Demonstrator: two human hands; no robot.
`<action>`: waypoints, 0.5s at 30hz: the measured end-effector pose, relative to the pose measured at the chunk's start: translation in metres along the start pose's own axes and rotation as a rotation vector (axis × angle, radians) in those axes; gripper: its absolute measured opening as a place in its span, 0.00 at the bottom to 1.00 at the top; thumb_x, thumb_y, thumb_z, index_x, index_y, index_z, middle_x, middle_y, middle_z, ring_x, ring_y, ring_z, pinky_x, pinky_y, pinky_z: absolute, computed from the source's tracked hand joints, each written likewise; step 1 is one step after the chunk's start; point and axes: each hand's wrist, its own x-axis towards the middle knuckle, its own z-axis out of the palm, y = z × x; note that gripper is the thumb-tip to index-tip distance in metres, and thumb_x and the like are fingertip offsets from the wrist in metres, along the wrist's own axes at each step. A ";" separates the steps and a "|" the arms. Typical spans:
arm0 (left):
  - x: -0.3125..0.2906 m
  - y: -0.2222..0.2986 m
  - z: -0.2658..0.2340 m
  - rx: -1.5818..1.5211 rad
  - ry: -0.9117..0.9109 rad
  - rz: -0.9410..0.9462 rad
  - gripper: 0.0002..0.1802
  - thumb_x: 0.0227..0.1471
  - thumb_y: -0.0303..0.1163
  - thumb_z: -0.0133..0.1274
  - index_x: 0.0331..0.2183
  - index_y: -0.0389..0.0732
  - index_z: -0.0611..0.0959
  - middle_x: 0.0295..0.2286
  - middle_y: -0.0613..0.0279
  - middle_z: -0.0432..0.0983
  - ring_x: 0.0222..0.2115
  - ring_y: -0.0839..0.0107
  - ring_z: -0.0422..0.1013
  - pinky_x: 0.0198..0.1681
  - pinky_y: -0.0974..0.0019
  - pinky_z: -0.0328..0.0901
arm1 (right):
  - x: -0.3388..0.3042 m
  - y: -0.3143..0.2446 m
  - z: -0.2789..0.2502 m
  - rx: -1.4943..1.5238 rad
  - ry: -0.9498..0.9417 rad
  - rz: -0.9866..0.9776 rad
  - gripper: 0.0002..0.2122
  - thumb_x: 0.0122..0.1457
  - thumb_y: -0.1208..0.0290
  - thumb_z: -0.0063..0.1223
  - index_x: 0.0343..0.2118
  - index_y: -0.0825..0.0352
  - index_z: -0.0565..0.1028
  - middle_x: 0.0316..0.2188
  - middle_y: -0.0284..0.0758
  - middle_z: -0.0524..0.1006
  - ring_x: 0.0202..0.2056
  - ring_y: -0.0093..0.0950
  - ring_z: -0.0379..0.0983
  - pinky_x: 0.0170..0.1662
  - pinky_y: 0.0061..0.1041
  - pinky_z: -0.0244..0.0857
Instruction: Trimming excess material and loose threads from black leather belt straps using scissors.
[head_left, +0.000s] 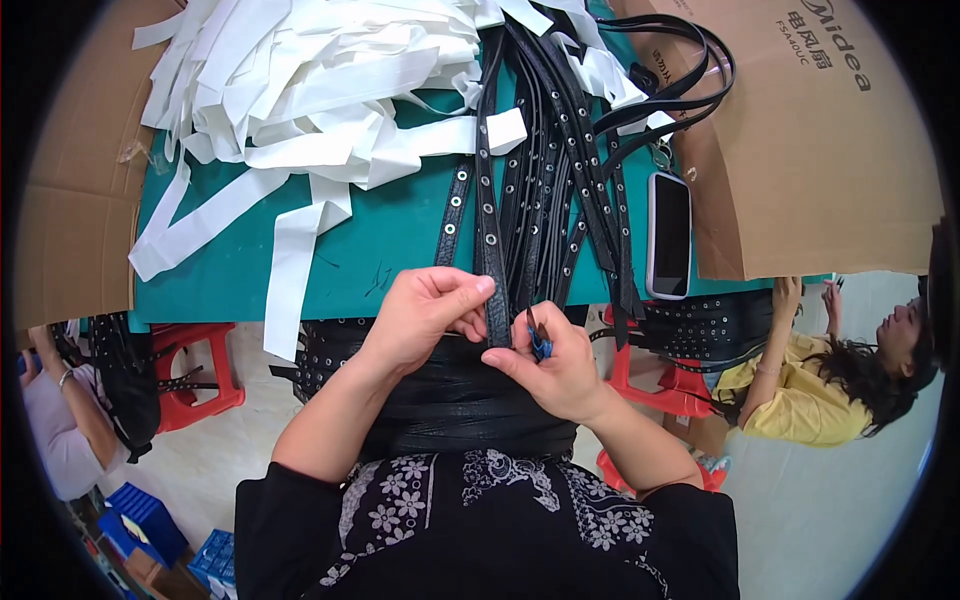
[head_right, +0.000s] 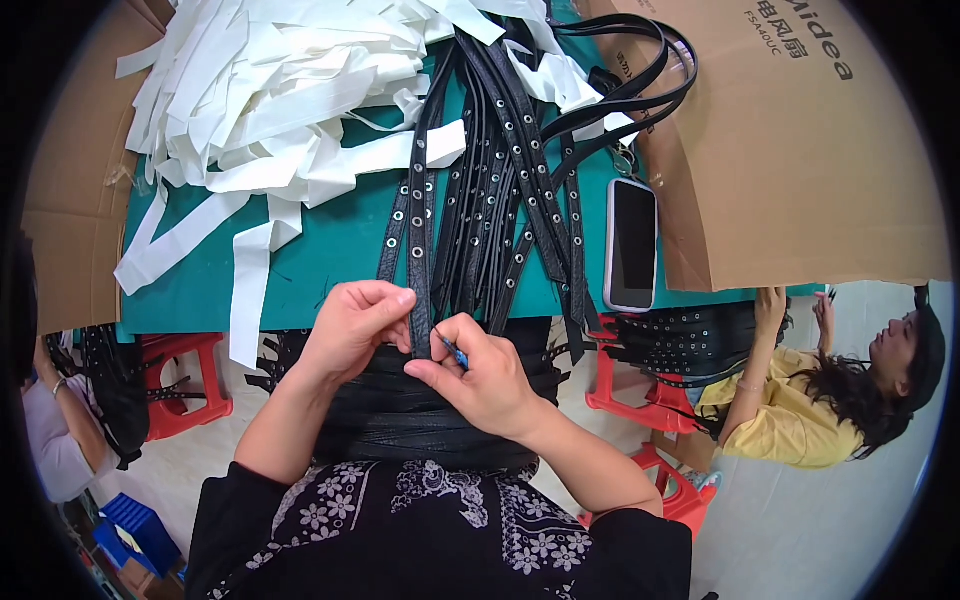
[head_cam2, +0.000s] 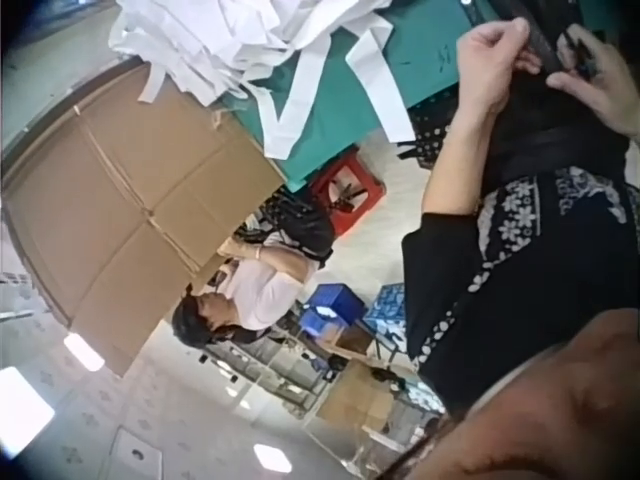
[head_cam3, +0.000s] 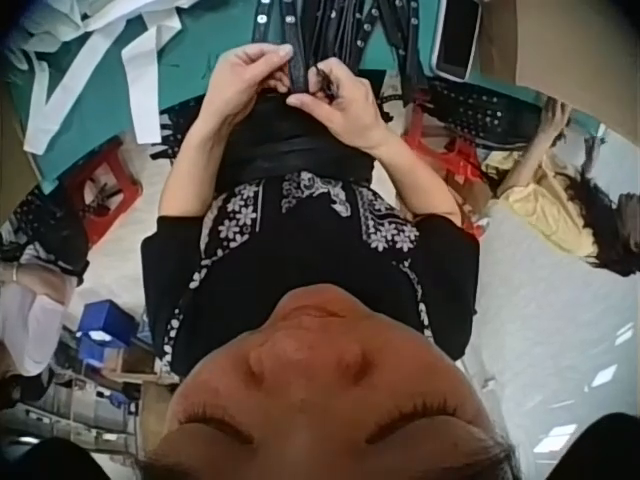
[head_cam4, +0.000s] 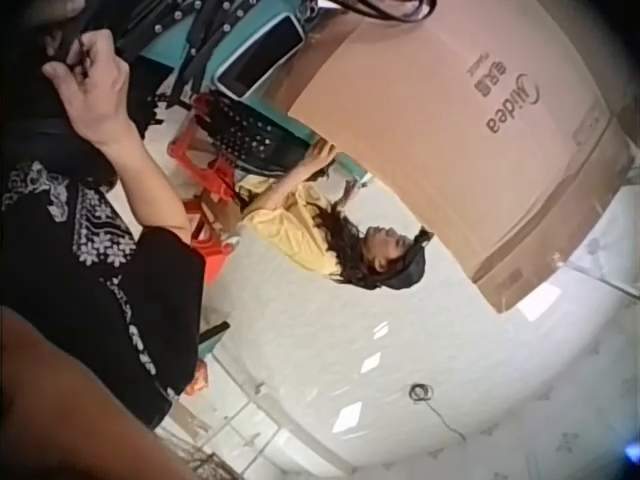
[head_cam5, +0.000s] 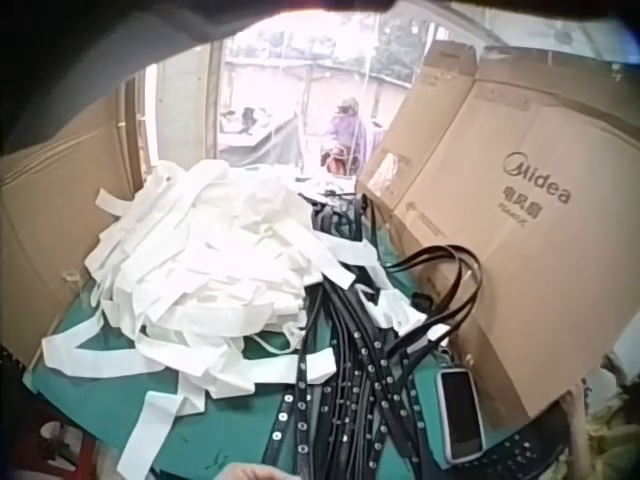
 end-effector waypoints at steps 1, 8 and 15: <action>-0.001 0.000 0.002 0.024 0.001 -0.006 0.08 0.50 0.30 0.52 0.27 0.33 0.78 0.18 0.63 0.72 0.18 0.78 0.70 0.21 0.78 0.65 | 0.000 0.003 -0.001 -0.002 -0.002 0.002 0.16 0.43 0.72 0.64 0.22 0.65 0.63 0.13 0.26 0.63 0.16 0.14 0.58 0.19 0.16 0.53; -0.001 0.004 0.001 0.181 0.130 0.109 0.08 0.49 0.29 0.52 0.24 0.33 0.77 0.16 0.64 0.71 0.14 0.79 0.68 0.16 0.78 0.65 | -0.008 0.006 -0.028 -0.512 -0.192 -0.386 0.13 0.50 0.58 0.52 0.27 0.65 0.68 0.18 0.33 0.70 0.19 0.30 0.70 0.20 0.26 0.61; -0.006 0.006 0.013 0.264 0.155 0.145 0.09 0.49 0.30 0.52 0.24 0.33 0.75 0.14 0.64 0.71 0.12 0.80 0.67 0.14 0.78 0.64 | -0.017 -0.006 -0.025 -0.692 -0.051 -0.246 0.09 0.52 0.65 0.48 0.28 0.67 0.69 0.17 0.33 0.68 0.17 0.32 0.67 0.19 0.27 0.57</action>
